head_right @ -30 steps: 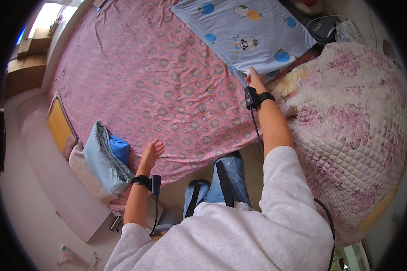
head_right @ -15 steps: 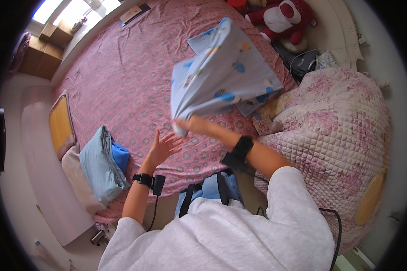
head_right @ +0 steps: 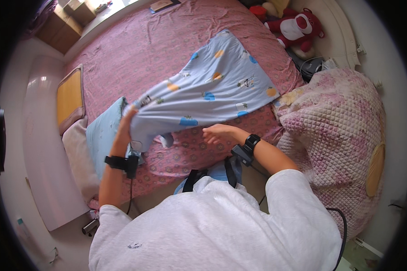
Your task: The person unfolds and spreads two blankets over a bed, smoothing the fabric by hand and pulling the edges to cover the surface.
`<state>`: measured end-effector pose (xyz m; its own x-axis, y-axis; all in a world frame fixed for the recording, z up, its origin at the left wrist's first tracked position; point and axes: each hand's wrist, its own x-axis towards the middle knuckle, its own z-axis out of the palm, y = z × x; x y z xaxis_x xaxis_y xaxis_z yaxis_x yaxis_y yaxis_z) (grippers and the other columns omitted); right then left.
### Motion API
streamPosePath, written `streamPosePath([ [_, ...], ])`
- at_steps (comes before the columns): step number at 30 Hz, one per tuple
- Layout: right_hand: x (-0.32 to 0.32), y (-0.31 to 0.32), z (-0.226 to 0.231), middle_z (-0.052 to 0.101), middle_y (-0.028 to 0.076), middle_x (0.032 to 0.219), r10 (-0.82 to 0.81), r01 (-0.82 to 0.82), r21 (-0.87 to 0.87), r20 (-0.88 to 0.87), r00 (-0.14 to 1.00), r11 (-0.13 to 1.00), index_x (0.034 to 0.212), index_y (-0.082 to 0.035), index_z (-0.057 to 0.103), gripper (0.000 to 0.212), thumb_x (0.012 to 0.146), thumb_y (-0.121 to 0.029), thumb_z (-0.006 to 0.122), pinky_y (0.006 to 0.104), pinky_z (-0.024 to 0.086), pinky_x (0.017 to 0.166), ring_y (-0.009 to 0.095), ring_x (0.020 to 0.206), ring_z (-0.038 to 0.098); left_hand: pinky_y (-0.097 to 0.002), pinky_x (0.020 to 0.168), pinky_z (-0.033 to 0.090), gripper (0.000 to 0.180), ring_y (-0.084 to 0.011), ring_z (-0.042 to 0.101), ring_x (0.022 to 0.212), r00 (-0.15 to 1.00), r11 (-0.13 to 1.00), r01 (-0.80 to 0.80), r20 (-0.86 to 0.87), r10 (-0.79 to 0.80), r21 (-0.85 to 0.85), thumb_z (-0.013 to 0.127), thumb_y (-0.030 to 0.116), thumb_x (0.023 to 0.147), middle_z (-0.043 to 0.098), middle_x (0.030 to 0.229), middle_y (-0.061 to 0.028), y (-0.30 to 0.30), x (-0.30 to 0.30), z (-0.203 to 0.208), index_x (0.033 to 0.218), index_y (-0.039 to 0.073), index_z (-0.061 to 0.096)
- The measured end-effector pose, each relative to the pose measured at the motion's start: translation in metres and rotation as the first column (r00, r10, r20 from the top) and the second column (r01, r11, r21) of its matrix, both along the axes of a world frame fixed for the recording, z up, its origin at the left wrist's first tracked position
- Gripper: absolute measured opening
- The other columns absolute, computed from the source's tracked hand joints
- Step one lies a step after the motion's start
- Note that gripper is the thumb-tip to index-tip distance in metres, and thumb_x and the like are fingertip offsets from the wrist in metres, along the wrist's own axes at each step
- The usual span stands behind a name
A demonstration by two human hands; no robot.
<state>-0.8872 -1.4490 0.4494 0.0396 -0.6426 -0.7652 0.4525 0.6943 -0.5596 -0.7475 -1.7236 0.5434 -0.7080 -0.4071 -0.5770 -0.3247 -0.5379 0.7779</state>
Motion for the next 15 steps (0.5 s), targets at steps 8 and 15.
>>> streamPosePath([
  [8, 0.019, -0.020, -0.129, 0.046, 0.005, 0.094, -0.465, 0.634, -0.277, 0.484, 0.742, 0.722, 0.094, -0.006, 0.042, 0.035, 0.074, -0.034, 0.041, 0.0303, 0.036, 0.071, 0.015, 0.081, 0.047, -0.0249, 0.066, 0.041, 0.032, -0.0155, 0.048, 0.072, 0.877, 0.916, -0.291, -0.460, 0.140, -0.277, 0.042, 0.025, 0.072, 0.049, 0.080, -0.0093, -0.126, 0.122, 0.153, 0.092, 0.001, 0.044],
  [15, 0.017, -0.049, -0.082, 0.046, 0.009, 0.093, -0.641, 0.644, 0.016, 0.125, 0.758, 0.765, 0.096, -0.005, 0.040, 0.028, 0.074, -0.023, 0.042, 0.0296, 0.039, 0.069, 0.020, 0.082, 0.047, -0.0282, 0.063, 0.040, 0.036, -0.0194, 0.047, 0.076, 0.934, 0.904, -0.357, -0.093, 0.345, -0.234, 0.041, 0.031, 0.071, 0.047, 0.087, -0.0091, -0.267, 0.245, 0.011, 0.095, 0.005, 0.043],
])
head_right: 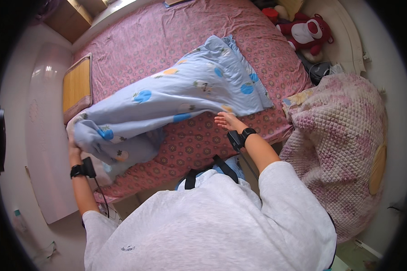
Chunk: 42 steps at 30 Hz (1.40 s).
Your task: The person unfolds and spreads two blankets over a bed, smoothing the fabric by hand and pulling the edges to cover the surface.
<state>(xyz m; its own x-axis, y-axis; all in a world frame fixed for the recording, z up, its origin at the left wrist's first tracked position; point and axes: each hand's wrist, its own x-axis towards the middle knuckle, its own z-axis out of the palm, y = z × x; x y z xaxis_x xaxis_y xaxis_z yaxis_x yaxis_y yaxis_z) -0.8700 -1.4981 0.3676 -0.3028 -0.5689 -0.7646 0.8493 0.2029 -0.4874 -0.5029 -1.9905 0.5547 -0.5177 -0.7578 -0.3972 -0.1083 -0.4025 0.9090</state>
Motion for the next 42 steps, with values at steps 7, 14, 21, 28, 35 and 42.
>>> streamPosePath([
  [7, -0.027, 0.051, -0.008, 0.046, 0.010, 0.094, 0.094, -0.090, 0.223, -0.004, 0.996, 0.971, 0.096, -0.004, 0.041, 0.029, 0.074, -0.022, 0.041, 0.0265, 0.041, 0.068, 0.019, 0.083, 0.047, -0.0198, 0.056, 0.037, 0.024, -0.0111, 0.048, 0.073, 0.858, 0.978, 0.001, 0.502, -0.108, 0.208, 0.048, 0.026, 0.068, 0.049, 0.082, -0.0007, 0.085, -0.045, -0.165, 0.084, 0.008, 0.045],
  [14, -0.076, 0.061, -0.025, 0.051, 0.007, 0.083, 0.099, -0.081, 0.357, -0.032, 0.995, 0.930, 0.093, -0.005, 0.043, 0.026, 0.073, -0.022, 0.042, 0.0253, 0.043, 0.057, 0.015, 0.070, 0.051, -0.0247, 0.065, 0.038, 0.033, -0.0146, 0.048, 0.078, 0.823, 0.920, 0.365, 0.412, -0.390, 0.142, 0.046, 0.031, 0.070, 0.049, 0.086, -0.0042, 0.131, -0.197, -0.179, 0.091, 0.006, 0.045],
  [21, -0.119, -0.015, -0.052, 0.050, 0.004, 0.077, 0.321, -0.247, 0.379, -0.144, 0.936, 0.892, 0.092, -0.007, 0.044, 0.025, 0.072, -0.023, 0.044, 0.0228, 0.041, 0.052, 0.012, 0.060, 0.050, -0.0258, 0.057, 0.040, 0.029, -0.0153, 0.052, 0.068, 0.756, 0.876, 0.483, 0.498, -0.425, 0.013, 0.049, 0.022, 0.065, 0.053, 0.077, -0.0070, 0.135, -0.309, -0.225, 0.087, 0.002, 0.049],
  [28, -0.157, -0.121, -0.109, 0.049, 0.004, 0.081, 0.543, -0.418, 0.403, -0.274, 0.794, 0.814, 0.093, -0.005, 0.045, 0.025, 0.071, -0.016, 0.042, 0.0217, 0.040, 0.052, 0.011, 0.062, 0.050, -0.0352, 0.075, 0.034, 0.055, -0.0341, 0.040, 0.090, 0.379, 0.478, 0.867, 0.812, -0.444, -0.143, 0.057, 0.024, 0.060, 0.037, 0.101, -0.0232, 0.145, -0.352, -0.286, 0.107, 0.007, 0.033],
  [35, -0.242, -0.215, -0.155, 0.050, 0.012, 0.076, 0.559, -0.322, 0.490, -0.811, 0.172, 0.810, 0.087, -0.003, 0.047, 0.020, 0.070, -0.010, 0.039, 0.0255, 0.040, 0.051, 0.014, 0.053, 0.051, -0.0497, 0.072, 0.031, 0.092, -0.0412, 0.022, 0.103, -0.003, 0.335, 0.938, 0.965, -0.261, 0.094, 0.069, 0.027, 0.046, 0.014, 0.116, -0.0262, 0.167, -0.342, -0.343, 0.118, 0.017, 0.012],
  [42, -0.344, -0.330, -0.178, 0.045, 0.016, 0.094, 0.452, -0.244, 0.529, -0.837, -0.309, 0.813, 0.088, -0.002, 0.044, 0.023, 0.066, -0.007, 0.043, 0.0321, 0.032, 0.077, 0.028, 0.090, 0.041, -0.0509, 0.071, 0.031, 0.052, -0.0430, 0.027, 0.099, 0.083, 0.323, 0.942, 0.995, 0.058, -0.097, 0.042, 0.015, 0.068, 0.020, 0.112, -0.0287, 0.178, -0.335, -0.380, 0.116, 0.015, 0.022],
])
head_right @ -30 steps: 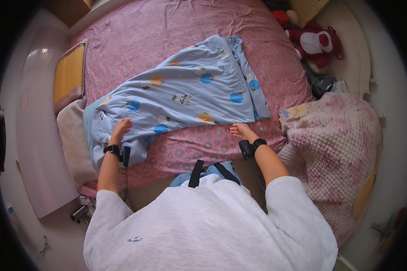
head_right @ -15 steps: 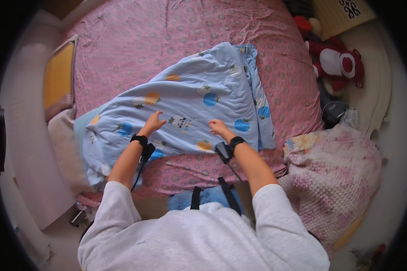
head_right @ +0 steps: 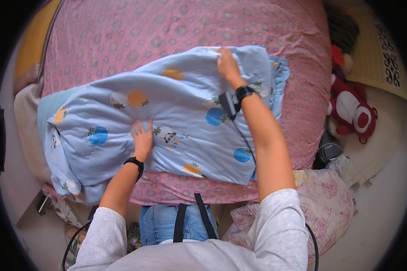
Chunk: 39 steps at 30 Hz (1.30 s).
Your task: The person unfolds and spreads two blankets over a bed, smoothing the fabric by hand and pulling the edges to cover the surface.
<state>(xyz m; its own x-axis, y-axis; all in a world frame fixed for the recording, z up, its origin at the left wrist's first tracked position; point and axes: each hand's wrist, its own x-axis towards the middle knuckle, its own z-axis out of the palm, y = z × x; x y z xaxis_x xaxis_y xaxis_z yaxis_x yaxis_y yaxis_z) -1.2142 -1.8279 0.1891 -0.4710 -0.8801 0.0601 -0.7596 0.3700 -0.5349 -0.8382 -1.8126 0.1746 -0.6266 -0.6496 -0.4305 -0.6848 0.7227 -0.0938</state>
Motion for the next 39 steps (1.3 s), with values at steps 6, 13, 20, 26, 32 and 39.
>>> streamPosePath([
  [6, 0.006, -0.021, -0.004, 0.049, 0.014, 0.085, -0.017, 0.038, 0.260, -0.082, 0.996, 0.965, 0.089, -0.009, 0.045, 0.022, 0.067, -0.013, 0.047, 0.0344, 0.038, 0.064, 0.029, 0.078, 0.047, -0.0510, 0.070, 0.031, 0.045, -0.0423, 0.031, 0.095, 0.999, 0.996, 0.045, -0.015, -0.046, -0.072, 0.034, 0.011, 0.071, 0.021, 0.111, -0.0297, 0.000, -0.002, 0.000, 0.115, 0.016, 0.024],
  [13, 0.076, 0.052, 0.040, 0.046, 0.009, 0.068, 0.041, -0.043, -0.008, -0.168, 0.985, 0.999, 0.068, -0.007, 0.042, 0.005, 0.067, -0.008, 0.046, 0.0344, 0.037, 0.051, 0.027, 0.061, 0.047, -0.0518, 0.067, 0.032, 0.045, -0.0414, 0.033, 0.095, 0.999, 0.994, 0.021, -0.036, -0.024, -0.103, 0.033, 0.012, 0.072, 0.024, 0.111, -0.0281, 0.005, -0.002, -0.006, 0.115, 0.018, 0.024],
  [20, 0.225, 0.204, 0.058, 0.046, 0.016, 0.053, 0.088, -0.131, 0.267, 0.167, 0.982, 0.955, 0.077, -0.008, 0.036, 0.013, 0.069, -0.014, 0.044, 0.0401, 0.035, 0.045, 0.033, 0.050, 0.046, -0.0503, 0.065, 0.035, 0.055, -0.0406, 0.033, 0.094, 0.999, 0.998, 0.037, 0.004, -0.037, -0.041, 0.049, 0.022, 0.064, 0.025, 0.110, -0.0261, 0.001, -0.002, 0.006, 0.114, 0.018, 0.027],
  [26, 0.351, 0.317, 0.107, 0.049, 0.018, 0.057, -0.021, -0.200, 0.442, 0.445, 0.895, 0.874, 0.080, -0.006, 0.036, 0.026, 0.069, -0.027, 0.047, 0.0407, 0.036, 0.049, 0.034, 0.055, 0.048, -0.0354, 0.056, 0.041, 0.017, -0.0274, 0.051, 0.065, 0.865, 0.926, -0.076, -0.438, 0.245, 0.369, 0.053, 0.018, 0.058, 0.053, 0.068, -0.0144, 0.022, 0.048, 0.058, 0.069, 0.006, 0.055],
  [32, 0.378, 0.364, 0.130, 0.051, 0.018, 0.061, 0.244, -0.547, 0.573, 0.520, 0.818, 0.610, 0.076, -0.002, 0.044, 0.024, 0.065, -0.023, 0.046, 0.0402, 0.039, 0.053, 0.033, 0.061, 0.049, -0.0302, 0.071, 0.035, 0.022, -0.0232, 0.047, 0.079, 0.801, 0.893, 0.398, -0.556, -0.225, 0.212, 0.053, 0.016, 0.057, 0.050, 0.083, -0.0113, 0.086, 0.077, 0.149, 0.076, 0.004, 0.052],
  [39, 0.381, 0.410, 0.125, 0.052, 0.013, 0.056, 0.268, -0.775, 0.630, 0.755, 0.599, -0.042, 0.057, -0.002, 0.055, 0.017, 0.052, -0.013, 0.045, 0.0326, 0.038, 0.044, 0.023, 0.052, 0.052, -0.0381, 0.089, 0.013, 0.047, -0.0207, 0.032, 0.101, 0.816, 0.841, 0.526, -0.356, -0.455, 0.129, 0.047, 0.043, 0.063, 0.042, 0.101, -0.0087, 0.082, 0.116, 0.108, 0.091, 0.004, 0.047],
])
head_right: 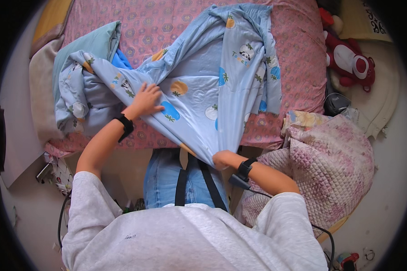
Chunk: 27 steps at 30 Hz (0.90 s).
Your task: The person unfolds and spreads two blankets over a bed, smoothing the fabric by hand and pulling the edges to cover the surface.
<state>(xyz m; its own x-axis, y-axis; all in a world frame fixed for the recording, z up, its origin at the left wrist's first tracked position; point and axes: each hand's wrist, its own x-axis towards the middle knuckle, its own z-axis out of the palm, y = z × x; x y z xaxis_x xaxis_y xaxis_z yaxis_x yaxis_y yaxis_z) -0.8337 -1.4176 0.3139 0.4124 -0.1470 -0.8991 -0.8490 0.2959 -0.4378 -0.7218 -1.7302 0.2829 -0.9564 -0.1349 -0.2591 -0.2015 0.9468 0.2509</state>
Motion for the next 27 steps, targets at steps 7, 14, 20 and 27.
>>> streamPosePath([
  [7, -0.055, 0.032, -0.035, 0.049, 0.008, 0.053, -0.121, 0.134, 0.487, -0.060, 0.991, 0.863, 0.060, -0.005, 0.051, 0.014, 0.054, -0.018, 0.050, 0.0287, 0.035, 0.039, 0.017, 0.045, 0.048, -0.0408, 0.084, 0.018, 0.044, -0.0203, 0.050, 0.072, 0.890, 0.992, 0.120, 0.445, -0.096, -0.026, 0.038, 0.045, 0.067, 0.055, 0.063, -0.0073, 0.033, 0.043, -0.003, 0.063, 0.006, 0.059],
  [14, -0.091, -0.080, -0.084, 0.047, 0.016, 0.089, -0.667, 0.436, -0.814, 0.083, 0.740, 0.383, 0.090, -0.003, 0.045, 0.028, 0.065, -0.016, 0.047, 0.0330, 0.036, 0.071, 0.028, 0.083, 0.045, -0.0377, 0.079, 0.025, 0.036, -0.0209, 0.051, 0.058, 0.945, 0.997, -0.060, 0.326, 0.039, 0.054, 0.040, 0.037, 0.069, 0.053, 0.055, -0.0083, 0.049, 0.063, 0.009, 0.059, 0.007, 0.057],
  [20, -0.081, -0.181, -0.100, 0.046, 0.013, 0.093, -0.620, 0.196, -0.962, 0.038, 0.784, 0.189, 0.095, -0.006, 0.043, 0.035, 0.063, -0.020, 0.051, 0.0313, 0.033, 0.075, 0.027, 0.090, 0.041, -0.0348, 0.075, 0.028, 0.036, -0.0229, 0.051, 0.055, 0.970, 0.989, -0.131, 0.217, 0.113, 0.071, 0.038, 0.036, 0.072, 0.052, 0.054, -0.0123, 0.039, 0.048, 0.049, 0.061, 0.006, 0.054],
  [27, -0.036, -0.158, -0.059, 0.051, 0.015, 0.076, -0.450, 0.470, -0.665, 0.219, 0.866, 0.580, 0.080, -0.003, 0.047, 0.027, 0.060, -0.021, 0.050, 0.0368, 0.038, 0.060, 0.030, 0.071, 0.049, -0.0342, 0.063, 0.037, 0.040, -0.0258, 0.051, 0.063, 0.826, 0.894, -0.446, 0.400, 0.397, 0.032, 0.051, 0.033, 0.065, 0.053, 0.065, -0.0121, 0.020, 0.058, 0.074, 0.091, 0.005, 0.042],
])
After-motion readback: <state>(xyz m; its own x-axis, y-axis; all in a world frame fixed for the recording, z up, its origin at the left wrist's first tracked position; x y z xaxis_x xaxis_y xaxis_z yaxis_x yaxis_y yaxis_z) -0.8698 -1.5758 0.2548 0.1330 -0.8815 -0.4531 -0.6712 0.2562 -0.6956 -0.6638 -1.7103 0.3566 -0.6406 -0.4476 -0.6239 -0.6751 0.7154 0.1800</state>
